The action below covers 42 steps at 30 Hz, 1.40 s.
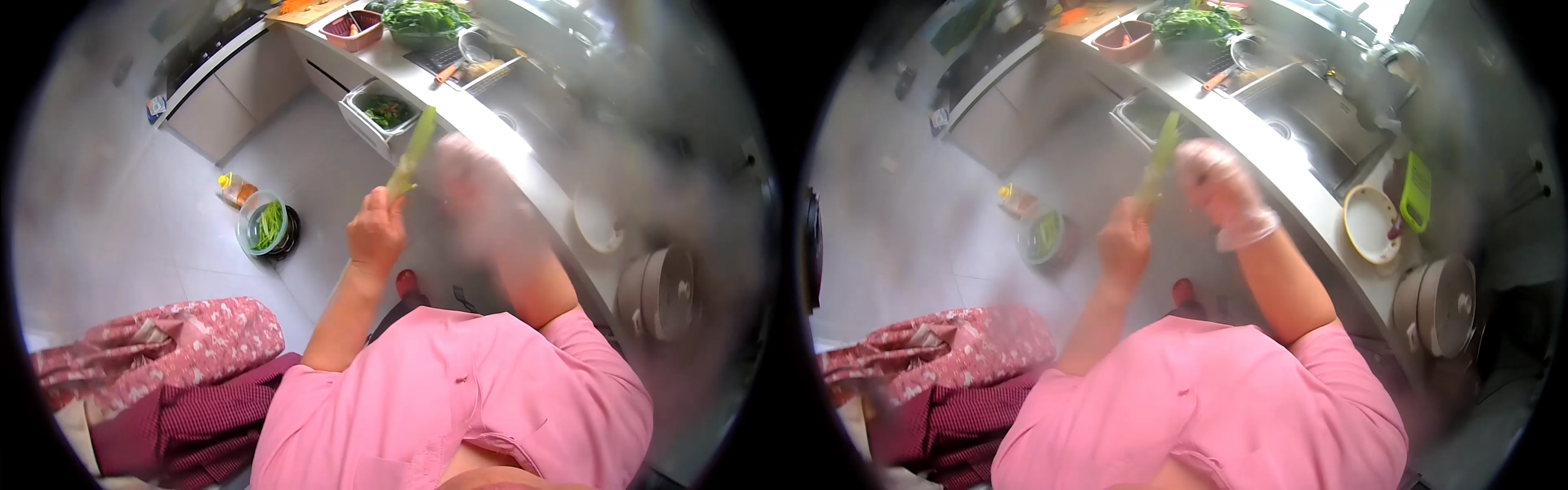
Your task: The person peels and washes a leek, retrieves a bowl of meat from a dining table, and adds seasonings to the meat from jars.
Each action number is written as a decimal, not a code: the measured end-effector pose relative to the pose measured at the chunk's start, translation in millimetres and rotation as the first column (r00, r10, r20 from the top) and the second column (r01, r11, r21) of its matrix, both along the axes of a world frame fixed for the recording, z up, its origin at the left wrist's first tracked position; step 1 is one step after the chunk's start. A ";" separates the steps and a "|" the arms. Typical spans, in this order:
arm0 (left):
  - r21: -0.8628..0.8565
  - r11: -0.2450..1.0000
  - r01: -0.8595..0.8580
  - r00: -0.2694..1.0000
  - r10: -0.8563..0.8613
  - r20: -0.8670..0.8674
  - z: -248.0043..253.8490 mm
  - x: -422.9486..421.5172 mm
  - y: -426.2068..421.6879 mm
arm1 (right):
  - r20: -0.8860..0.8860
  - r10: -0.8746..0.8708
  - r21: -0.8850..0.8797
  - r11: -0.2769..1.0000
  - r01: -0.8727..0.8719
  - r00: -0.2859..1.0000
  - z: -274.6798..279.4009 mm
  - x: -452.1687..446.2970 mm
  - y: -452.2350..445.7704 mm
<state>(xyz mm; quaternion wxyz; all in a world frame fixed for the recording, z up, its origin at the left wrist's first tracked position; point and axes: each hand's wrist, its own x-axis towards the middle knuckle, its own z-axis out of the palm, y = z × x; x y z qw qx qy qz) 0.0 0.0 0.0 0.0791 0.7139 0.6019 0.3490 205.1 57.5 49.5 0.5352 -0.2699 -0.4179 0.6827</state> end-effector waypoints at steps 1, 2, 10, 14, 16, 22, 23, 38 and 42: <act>-0.073 0.997 -0.030 0.999 0.031 0.012 -12.0 -8.5 -3.1 | -0.101 -0.112 0.011 0.993 0.114 0.989 21.2 8.8 -2.9; -0.148 0.987 -0.058 0.998 0.061 0.018 -21.5 -13.6 -7.4 | -0.198 -0.217 0.023 0.974 0.225 0.956 42.6 17.5 -5.6; -0.301 0.953 0.034 0.934 0.077 0.350 -21.1 -74.1 148.6 | 0.415 -0.726 0.599 0.671 0.436 0.549 -2.2 -65.2 165.2; -0.463 0.850 0.250 0.735 0.145 0.662 -15.8 -73.3 181.2 | 0.893 -0.401 0.406 0.913 0.018 0.203 -109.1 -60.5 247.7; -0.454 0.837 0.307 0.658 0.159 0.737 -13.0 -72.0 201.5 | 0.950 -0.310 0.303 0.946 -0.119 -0.044 -100.2 -63.4 267.4; -0.506 0.785 0.356 0.591 0.230 0.773 -5.3 -54.3 253.8 | 0.342 0.415 -0.240 0.906 -0.349 0.843 -64.9 -68.0 280.4; -0.474 0.794 0.382 0.623 0.158 0.766 -6.4 -50.8 262.4 | 0.275 0.471 -0.244 0.878 -0.412 0.839 -62.0 -69.0 282.1; -0.023 0.164 0.986 -0.030 0.313 0.949 10.6 -24.6 349.1 | 0.203 0.731 0.101 0.646 -0.756 0.652 -9.1 -26.0 357.2; -0.038 0.094 0.995 0.012 0.267 0.964 12.7 -37.7 371.1 | 0.370 0.550 -0.003 0.807 -0.591 0.749 -0.3 -34.6 354.0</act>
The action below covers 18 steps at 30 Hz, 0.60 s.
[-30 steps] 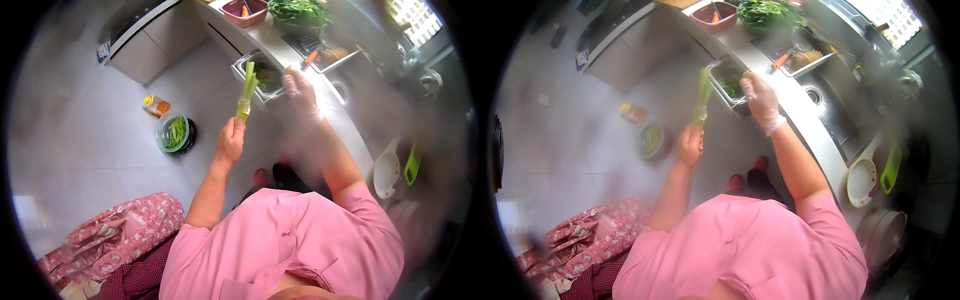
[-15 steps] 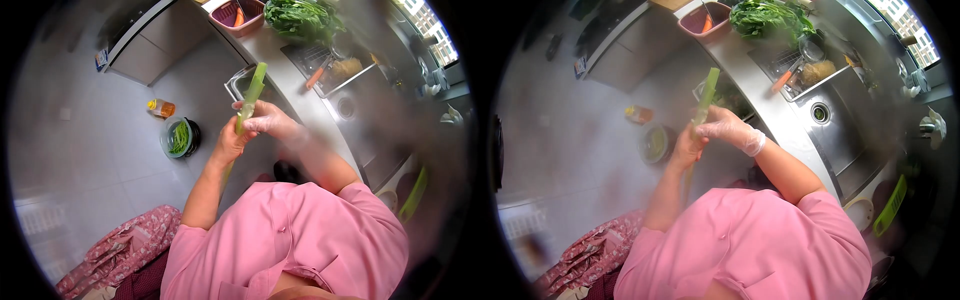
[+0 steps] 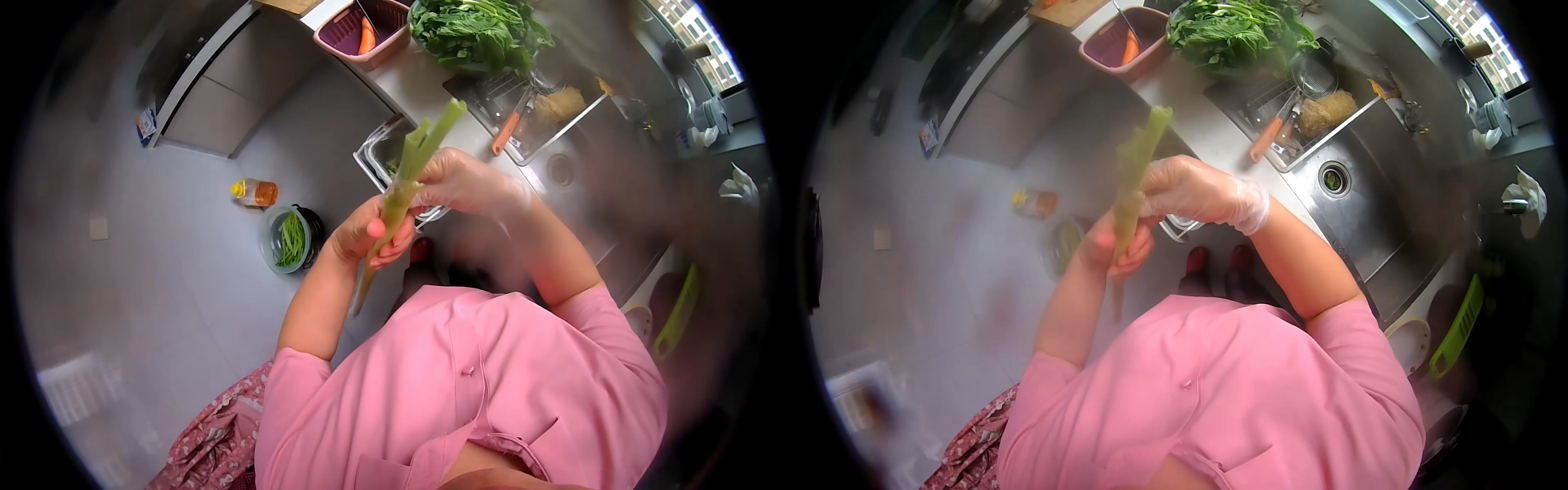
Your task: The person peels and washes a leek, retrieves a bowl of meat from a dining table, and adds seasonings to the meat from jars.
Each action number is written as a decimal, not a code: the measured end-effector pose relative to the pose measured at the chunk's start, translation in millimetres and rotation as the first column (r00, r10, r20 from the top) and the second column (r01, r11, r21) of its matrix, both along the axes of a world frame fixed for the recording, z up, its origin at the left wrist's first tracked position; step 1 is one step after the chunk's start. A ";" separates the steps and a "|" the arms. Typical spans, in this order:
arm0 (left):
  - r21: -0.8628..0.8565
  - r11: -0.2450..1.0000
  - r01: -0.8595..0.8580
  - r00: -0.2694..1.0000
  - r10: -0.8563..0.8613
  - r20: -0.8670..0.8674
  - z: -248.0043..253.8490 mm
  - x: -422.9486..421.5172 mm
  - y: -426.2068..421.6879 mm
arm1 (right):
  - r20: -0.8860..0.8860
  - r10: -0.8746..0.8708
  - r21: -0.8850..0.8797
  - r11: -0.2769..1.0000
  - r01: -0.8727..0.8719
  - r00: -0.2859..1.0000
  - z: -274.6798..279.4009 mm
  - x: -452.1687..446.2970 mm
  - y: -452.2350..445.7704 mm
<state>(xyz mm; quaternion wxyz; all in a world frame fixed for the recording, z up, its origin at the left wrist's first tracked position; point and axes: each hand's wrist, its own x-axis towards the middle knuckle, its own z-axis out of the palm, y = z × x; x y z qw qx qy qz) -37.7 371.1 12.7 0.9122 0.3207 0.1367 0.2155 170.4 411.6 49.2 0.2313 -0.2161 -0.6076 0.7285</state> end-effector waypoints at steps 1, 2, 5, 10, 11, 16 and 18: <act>0.000 1.000 0.005 1.000 -0.005 0.004 -1.7 -3.7 2.4 | 0.004 -0.005 0.000 1.000 0.005 1.000 0.9 -3.9 -2.2; 0.015 0.999 -0.038 0.999 0.039 -0.035 -0.8 -7.8 4.8 | 0.060 -0.108 0.235 0.968 0.091 0.992 1.3 -9.6 -3.1; 0.070 0.994 -0.088 0.990 0.095 -0.100 -3.1 -16.8 13.8 | -0.027 -0.242 0.412 0.881 0.231 0.970 -13.8 -24.8 -9.3; 0.361 0.922 -0.137 0.869 0.287 -0.403 5.5 -19.4 10.4 | 0.154 -0.420 0.161 0.904 0.396 0.895 -23.6 -35.3 -19.5; 0.429 0.896 -0.117 0.821 0.330 -0.466 7.5 -20.9 9.5 | 0.122 -0.378 0.039 0.926 0.377 0.918 -24.5 -31.8 -20.9; 0.302 0.899 -0.317 0.786 0.427 -0.447 -12.3 -81.6 23.7 | 0.029 -0.541 0.119 0.837 0.534 0.841 38.6 16.4 -30.8; 0.346 0.914 -0.210 0.822 0.357 -0.444 -1.7 -72.5 18.7 | -0.048 -0.696 0.484 0.611 0.626 0.717 27.9 -4.7 -30.6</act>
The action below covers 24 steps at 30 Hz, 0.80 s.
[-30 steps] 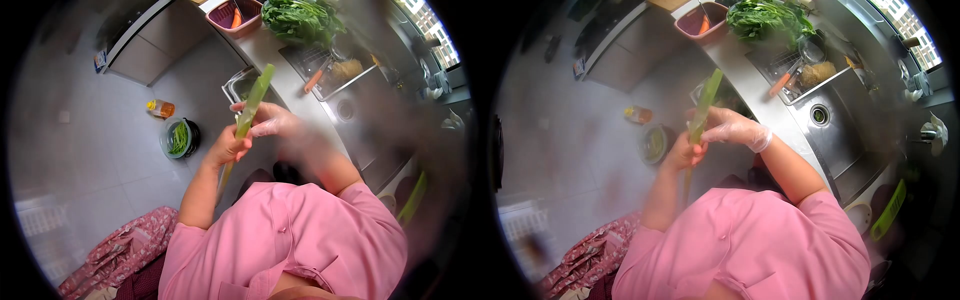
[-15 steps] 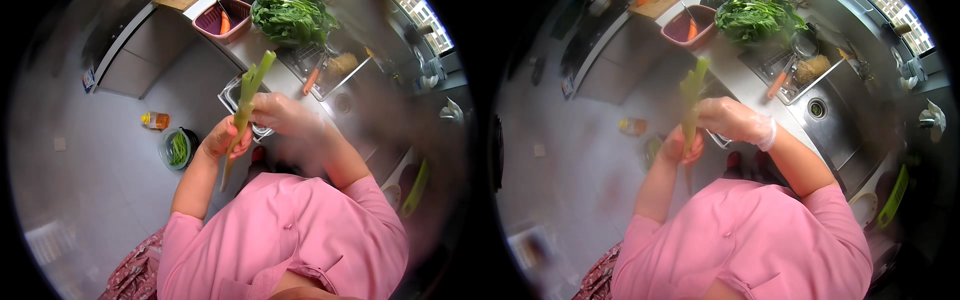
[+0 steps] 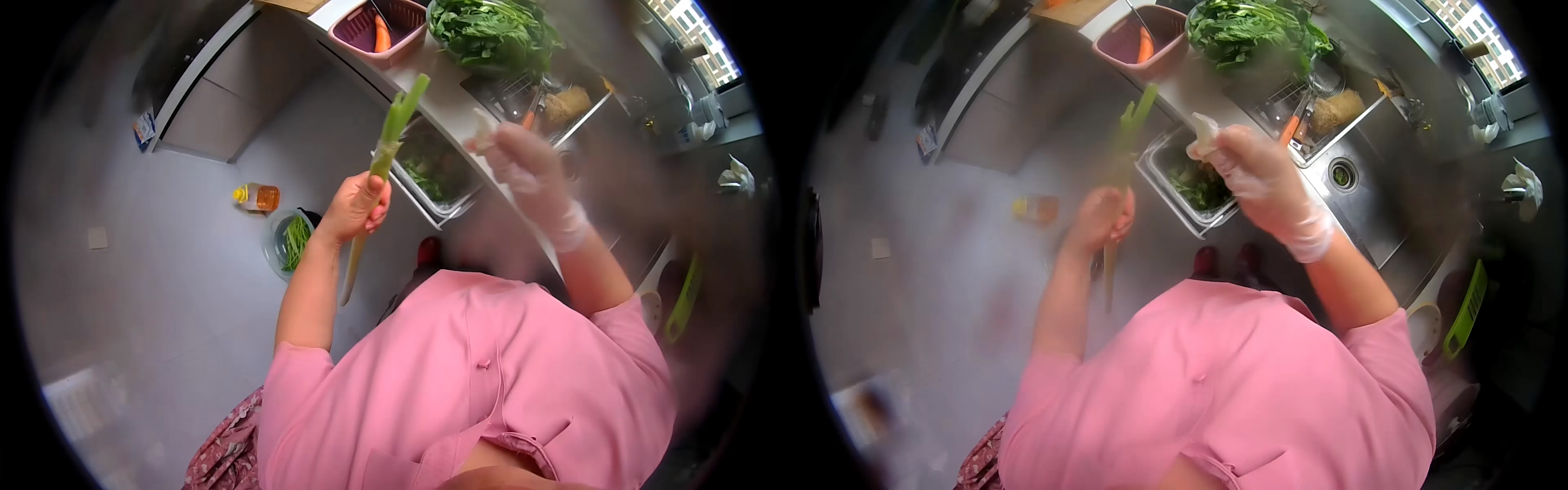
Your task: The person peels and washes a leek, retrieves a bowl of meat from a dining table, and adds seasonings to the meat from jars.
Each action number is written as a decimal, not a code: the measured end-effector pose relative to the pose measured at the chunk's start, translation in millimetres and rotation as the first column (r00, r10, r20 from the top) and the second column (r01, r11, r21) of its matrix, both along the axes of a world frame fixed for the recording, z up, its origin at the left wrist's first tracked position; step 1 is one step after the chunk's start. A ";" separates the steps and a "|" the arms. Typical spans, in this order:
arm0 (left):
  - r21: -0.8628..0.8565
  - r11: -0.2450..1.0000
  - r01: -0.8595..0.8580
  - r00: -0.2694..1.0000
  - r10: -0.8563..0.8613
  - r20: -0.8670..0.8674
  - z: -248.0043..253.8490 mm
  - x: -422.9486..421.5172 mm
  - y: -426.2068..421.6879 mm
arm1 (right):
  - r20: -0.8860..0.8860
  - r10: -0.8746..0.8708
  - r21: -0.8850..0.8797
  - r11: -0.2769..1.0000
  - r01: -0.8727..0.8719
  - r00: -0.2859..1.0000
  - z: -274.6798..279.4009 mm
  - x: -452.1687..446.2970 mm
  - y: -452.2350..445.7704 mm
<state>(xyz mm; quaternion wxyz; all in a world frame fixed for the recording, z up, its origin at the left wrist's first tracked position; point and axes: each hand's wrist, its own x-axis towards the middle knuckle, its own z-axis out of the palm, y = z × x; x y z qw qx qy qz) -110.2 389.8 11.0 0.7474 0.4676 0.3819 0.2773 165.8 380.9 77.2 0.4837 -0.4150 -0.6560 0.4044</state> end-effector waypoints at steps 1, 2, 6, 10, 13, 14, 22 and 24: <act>0.015 1.000 0.004 1.000 -0.004 0.005 2.6 6.5 3.1 | 0.117 -0.022 0.062 0.998 0.015 0.993 -32.8 -7.7 7.6; 0.033 0.999 -0.023 1.000 0.022 0.010 5.3 12.2 3.7 | 0.229 -0.055 0.128 0.991 0.026 0.972 -65.5 -15.3 15.4; 0.078 0.992 -0.099 0.995 0.099 0.010 7.4 24.9 0.0 | 0.704 -0.033 -0.093 0.986 0.139 0.709 -149.6 -26.5 14.9; 0.069 0.995 -0.075 0.997 0.076 -0.008 4.4 28.0 -4.2 | -0.247 0.014 -0.342 0.934 -0.100 0.969 -108.9 -40.8 20.5; 0.141 0.987 -0.078 0.995 0.086 -0.052 4.6 38.1 -7.5 | -0.395 0.100 -0.185 0.965 -0.185 0.913 -71.8 -53.3 21.8; 0.143 0.987 -0.074 0.995 0.082 -0.052 4.0 41.1 -8.3 | -0.396 0.031 -0.205 0.971 -0.122 0.918 -79.4 -59.4 23.0; 0.207 0.966 -0.156 0.978 0.181 -0.107 5.9 49.7 -16.6 | -0.236 -0.201 -0.189 0.969 0.158 0.951 -64.1 -69.5 7.3; 0.211 0.965 -0.158 0.966 0.195 -0.169 8.8 51.5 -16.3 | -0.240 -0.256 -0.189 0.959 0.214 0.937 -63.9 -70.3 5.3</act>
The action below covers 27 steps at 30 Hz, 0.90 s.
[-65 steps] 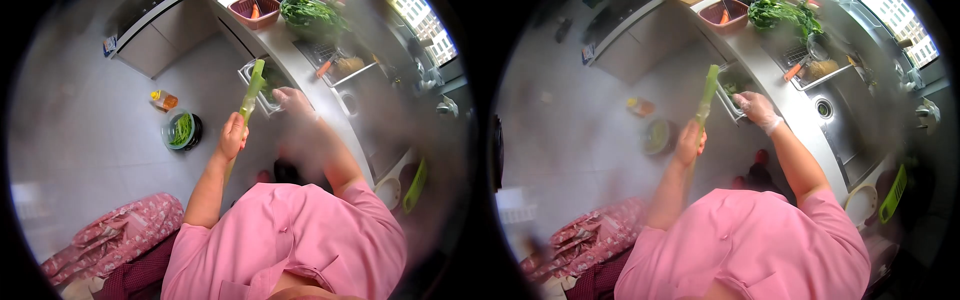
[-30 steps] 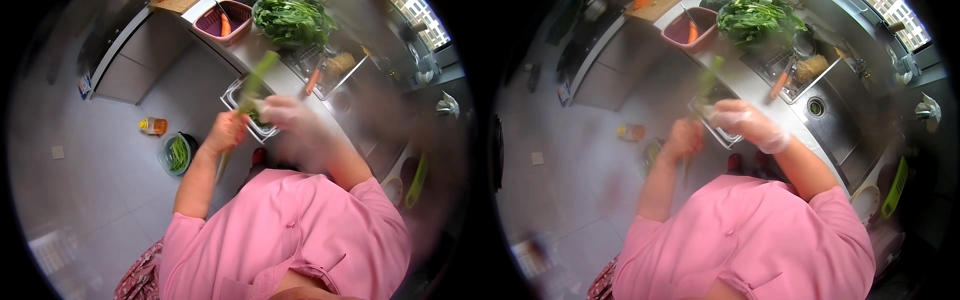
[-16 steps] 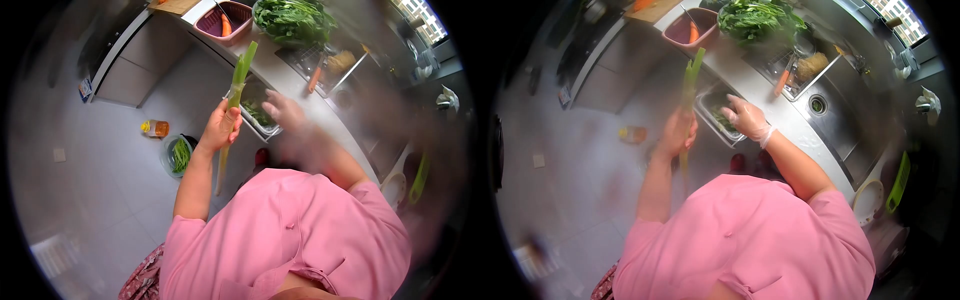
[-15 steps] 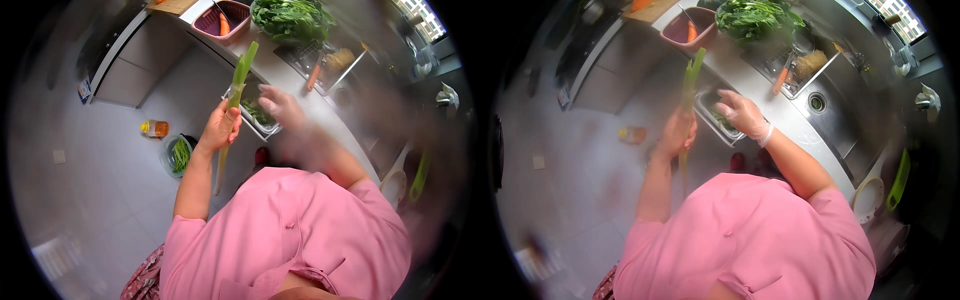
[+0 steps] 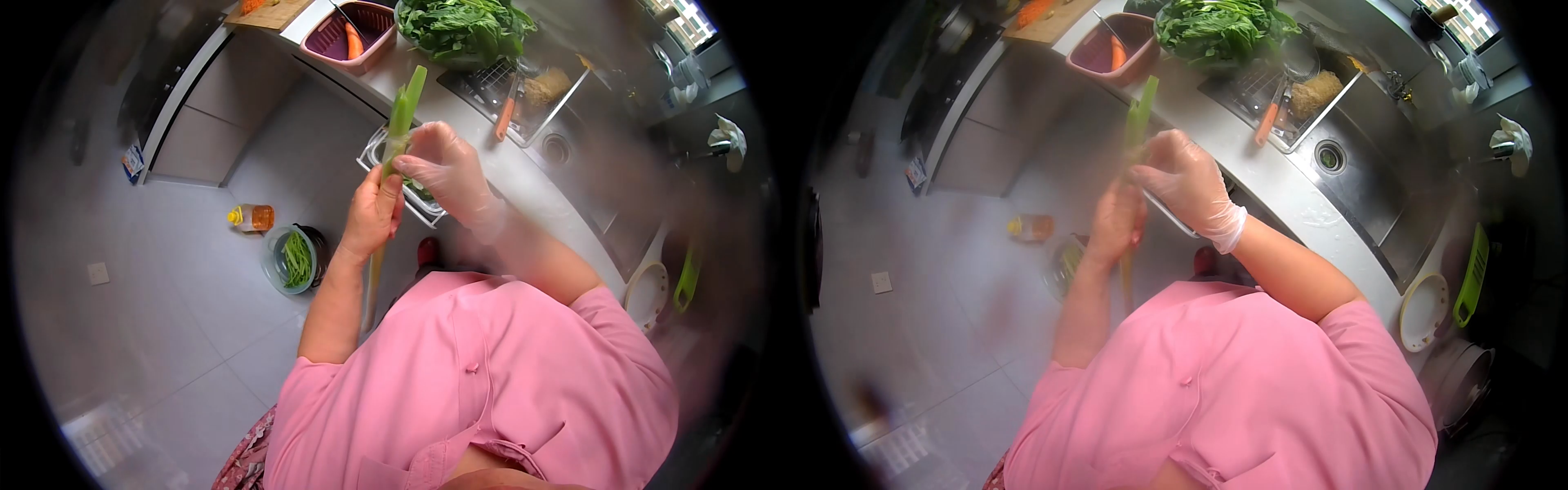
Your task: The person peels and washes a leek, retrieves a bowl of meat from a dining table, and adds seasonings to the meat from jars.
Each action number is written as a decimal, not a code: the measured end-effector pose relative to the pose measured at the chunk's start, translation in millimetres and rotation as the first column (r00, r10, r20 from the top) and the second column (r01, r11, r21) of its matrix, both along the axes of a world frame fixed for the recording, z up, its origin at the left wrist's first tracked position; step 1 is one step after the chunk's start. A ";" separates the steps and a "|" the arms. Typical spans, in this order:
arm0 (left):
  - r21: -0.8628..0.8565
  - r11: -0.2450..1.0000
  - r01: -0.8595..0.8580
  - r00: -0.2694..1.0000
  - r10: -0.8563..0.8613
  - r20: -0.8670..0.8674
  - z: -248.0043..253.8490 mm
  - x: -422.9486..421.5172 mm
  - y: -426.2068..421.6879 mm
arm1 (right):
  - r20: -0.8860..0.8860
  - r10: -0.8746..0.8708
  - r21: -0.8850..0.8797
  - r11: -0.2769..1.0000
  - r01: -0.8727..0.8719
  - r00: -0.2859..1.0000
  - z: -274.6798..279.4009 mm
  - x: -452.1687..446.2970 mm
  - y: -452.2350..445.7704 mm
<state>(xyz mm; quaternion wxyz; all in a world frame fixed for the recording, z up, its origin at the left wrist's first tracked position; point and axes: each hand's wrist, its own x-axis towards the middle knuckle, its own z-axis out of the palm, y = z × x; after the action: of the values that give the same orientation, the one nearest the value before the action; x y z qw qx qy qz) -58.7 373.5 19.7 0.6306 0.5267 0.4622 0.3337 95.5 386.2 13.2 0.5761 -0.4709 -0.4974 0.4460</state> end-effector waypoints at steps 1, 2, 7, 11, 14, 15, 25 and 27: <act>-0.004 1.000 -0.015 0.998 0.015 -0.063 0.8 1.3 0.5 | -0.004 0.042 -0.059 0.997 -0.042 0.999 -1.6 1.4 -0.2; -0.003 1.000 -0.014 0.998 0.014 -0.063 -0.7 3.2 0.8 | -0.010 0.083 -0.117 0.990 -0.084 0.997 -2.4 2.0 -0.2; 0.592 0.805 -0.037 0.879 0.308 -0.364 -8.8 10.5 0.3 | -0.104 0.114 -0.189 0.973 -0.132 0.988 7.8 2.9 -0.7; 0.577 0.816 0.022 0.802 0.330 -0.498 -1.4 14.4 -6.8 | -0.199 0.177 -0.368 0.898 -0.241 0.964 28.8 12.7 3.3; 0.573 0.819 0.038 0.774 0.338 -0.535 -0.4 14.9 -8.3 | -0.221 0.221 -0.272 0.921 -0.278 0.950 24.0 13.0 5.1; 0.577 0.815 0.044 0.760 0.348 -0.549 0.7 15.1 -8.8 | -0.220 0.221 -0.271 0.922 -0.277 0.950 20.9 11.7 5.9; 0.566 0.820 0.086 0.626 0.397 -0.671 12.0 18.0 -10.4 | -0.172 0.153 -0.193 0.963 -0.185 0.973 23.0 4.7 2.1; 0.576 0.815 0.064 0.721 0.361 -0.591 6.3 14.1 -4.8 | -0.156 0.137 -0.190 0.968 -0.166 0.978 27.4 6.5 1.8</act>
<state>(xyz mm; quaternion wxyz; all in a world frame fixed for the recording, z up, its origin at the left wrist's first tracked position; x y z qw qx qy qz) -44.6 368.7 26.1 0.2048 0.7305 0.5831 0.2906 102.0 388.0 40.6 0.5231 -0.4547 -0.4421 0.5694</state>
